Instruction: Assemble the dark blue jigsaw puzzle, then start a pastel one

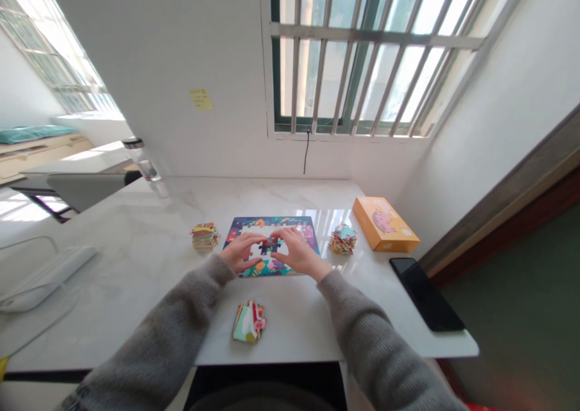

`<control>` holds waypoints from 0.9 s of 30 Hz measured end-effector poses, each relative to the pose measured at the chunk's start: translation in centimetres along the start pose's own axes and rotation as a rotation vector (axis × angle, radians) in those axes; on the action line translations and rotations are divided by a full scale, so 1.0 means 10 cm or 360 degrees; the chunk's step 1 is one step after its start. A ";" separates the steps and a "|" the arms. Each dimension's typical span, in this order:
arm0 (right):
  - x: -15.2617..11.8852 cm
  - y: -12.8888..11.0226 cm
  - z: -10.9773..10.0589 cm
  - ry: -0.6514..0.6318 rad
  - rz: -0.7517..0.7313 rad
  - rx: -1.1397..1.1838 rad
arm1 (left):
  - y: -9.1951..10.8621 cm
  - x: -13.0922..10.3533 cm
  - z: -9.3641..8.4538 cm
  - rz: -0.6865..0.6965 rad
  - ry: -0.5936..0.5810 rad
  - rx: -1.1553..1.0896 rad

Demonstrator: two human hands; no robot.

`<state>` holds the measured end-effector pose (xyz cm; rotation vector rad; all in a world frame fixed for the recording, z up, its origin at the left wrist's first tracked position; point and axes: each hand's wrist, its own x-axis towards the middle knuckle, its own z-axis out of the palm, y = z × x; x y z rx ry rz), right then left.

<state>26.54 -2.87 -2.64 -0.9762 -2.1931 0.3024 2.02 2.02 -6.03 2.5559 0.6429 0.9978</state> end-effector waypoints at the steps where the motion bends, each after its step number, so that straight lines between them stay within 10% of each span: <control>1: 0.04 0.00 0.02 -0.0003 -0.0014 0.0038 | -0.01 -0.01 -0.02 0.0010 0.0014 -0.0005; 11: 0.14 0.35 0.08 -0.0013 0.0181 -0.0261 | -0.13 -0.07 -0.08 -0.0280 0.0150 0.0091; 16: 0.18 0.67 0.01 -0.0472 0.0396 -0.0596 | -0.17 -0.11 -0.07 -0.0364 0.0181 0.0115; 27: 0.43 0.52 -0.06 -0.0768 0.0201 -0.0949 | -0.23 -0.12 -0.02 -0.0443 0.0241 0.0042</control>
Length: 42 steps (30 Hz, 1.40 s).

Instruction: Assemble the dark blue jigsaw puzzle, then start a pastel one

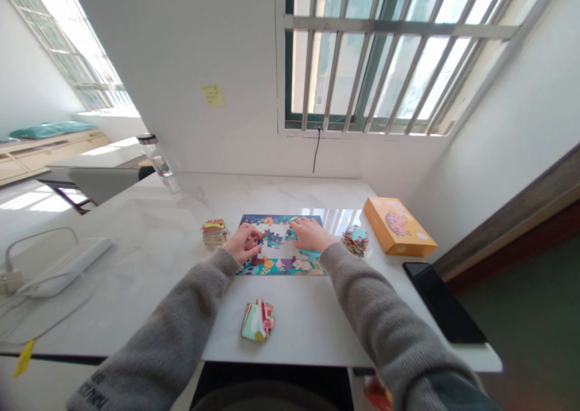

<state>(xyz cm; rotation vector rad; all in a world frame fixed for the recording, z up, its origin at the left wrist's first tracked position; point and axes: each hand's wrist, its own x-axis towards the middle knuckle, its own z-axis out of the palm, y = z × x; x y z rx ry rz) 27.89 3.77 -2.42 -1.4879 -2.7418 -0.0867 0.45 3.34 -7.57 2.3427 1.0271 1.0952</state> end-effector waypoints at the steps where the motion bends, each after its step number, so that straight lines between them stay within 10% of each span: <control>1: -0.01 -0.01 -0.02 0.0013 0.0025 -0.0031 | -0.01 0.00 0.00 -0.0004 0.0007 0.0006; 15: -0.70 -0.61 -0.23 -0.0001 -0.0341 0.0018 | -0.04 0.00 -0.04 -0.0030 0.0018 0.0122; 22: -0.32 -0.41 -0.04 0.0293 -0.0144 0.0334 | -0.04 0.01 -0.06 -0.0037 -0.0046 0.0190; 28: 0.06 -0.45 0.11 0.0099 0.0026 0.0225 | -0.06 0.01 -0.04 -0.0103 0.0066 0.0238; 42: 0.00 -0.44 -0.07 0.0135 -0.0008 0.0054 | -0.10 0.03 -0.01 -0.0402 0.0385 -0.0109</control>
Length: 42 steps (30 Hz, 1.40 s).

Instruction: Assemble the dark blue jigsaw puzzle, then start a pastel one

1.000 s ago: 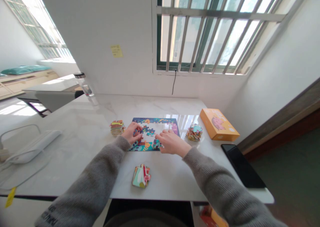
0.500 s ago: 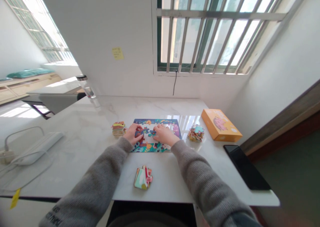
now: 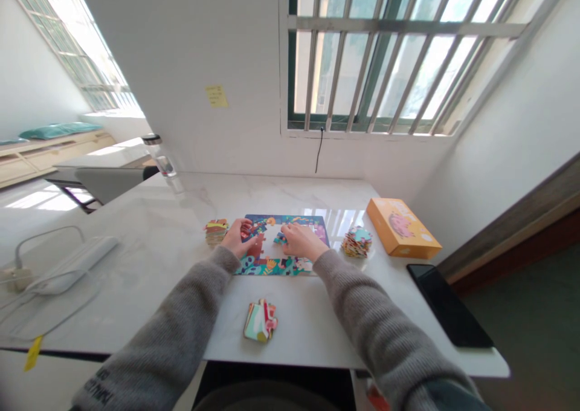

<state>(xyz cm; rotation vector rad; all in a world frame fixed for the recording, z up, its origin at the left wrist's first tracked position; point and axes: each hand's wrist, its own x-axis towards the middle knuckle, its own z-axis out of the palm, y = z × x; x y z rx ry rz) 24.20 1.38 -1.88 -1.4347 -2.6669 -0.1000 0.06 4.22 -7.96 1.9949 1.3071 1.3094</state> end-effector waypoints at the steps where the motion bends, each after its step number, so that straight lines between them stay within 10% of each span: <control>1: -0.05 0.00 -0.04 0.0009 -0.0010 0.0016 | 0.01 0.00 0.00 0.0013 -0.0024 0.0004; 14: -0.60 -0.18 -0.13 -0.0074 -0.0386 0.0007 | 0.00 -0.04 0.02 0.0273 -0.0355 -0.0001; 25: -0.05 -0.18 0.29 0.0490 0.0358 0.1884 | 0.16 -0.08 0.06 0.0479 -0.0281 -0.0026; 42: -0.20 -0.17 0.35 0.0622 0.0265 0.1849 | 0.32 -0.17 0.16 0.0818 -0.0471 0.0131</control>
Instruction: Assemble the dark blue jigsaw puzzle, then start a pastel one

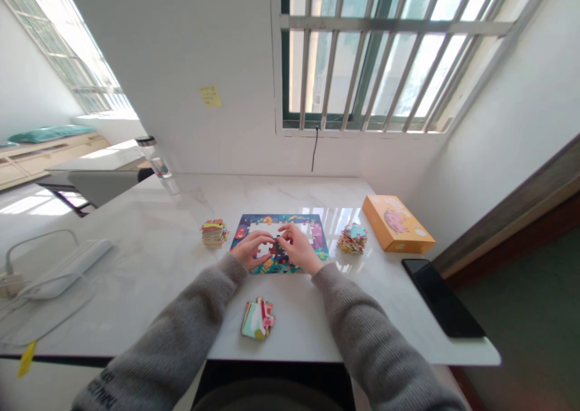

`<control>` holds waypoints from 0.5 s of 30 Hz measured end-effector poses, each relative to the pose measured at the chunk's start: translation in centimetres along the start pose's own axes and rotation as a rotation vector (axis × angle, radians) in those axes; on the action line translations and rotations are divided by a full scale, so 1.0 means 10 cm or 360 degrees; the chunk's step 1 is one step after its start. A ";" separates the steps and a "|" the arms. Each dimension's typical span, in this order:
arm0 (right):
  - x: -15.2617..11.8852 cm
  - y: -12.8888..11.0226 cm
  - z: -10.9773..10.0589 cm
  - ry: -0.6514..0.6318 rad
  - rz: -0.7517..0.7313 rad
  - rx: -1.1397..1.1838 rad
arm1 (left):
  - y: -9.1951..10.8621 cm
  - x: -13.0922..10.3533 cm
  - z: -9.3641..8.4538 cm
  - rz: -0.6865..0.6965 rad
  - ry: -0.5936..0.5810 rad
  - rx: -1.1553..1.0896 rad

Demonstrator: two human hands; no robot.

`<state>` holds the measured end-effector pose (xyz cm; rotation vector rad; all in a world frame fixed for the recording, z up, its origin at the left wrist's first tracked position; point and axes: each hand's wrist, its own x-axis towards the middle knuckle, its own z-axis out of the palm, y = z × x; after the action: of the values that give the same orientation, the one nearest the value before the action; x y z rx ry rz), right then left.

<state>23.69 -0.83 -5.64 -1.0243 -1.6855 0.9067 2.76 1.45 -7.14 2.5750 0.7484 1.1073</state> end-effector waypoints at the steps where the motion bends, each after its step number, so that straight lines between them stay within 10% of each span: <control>1: -0.01 0.00 0.01 0.0013 0.0016 0.0042 | 0.00 0.01 0.00 0.0006 0.0038 0.0028; 15: -0.04 -0.02 -0.07 -0.0017 0.0056 -0.0076 | 0.03 -0.01 -0.05 0.0005 0.0047 0.0057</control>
<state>24.38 -1.16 -5.34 -1.0856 -1.7102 0.9000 2.44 1.17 -6.80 2.5952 0.7779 1.1459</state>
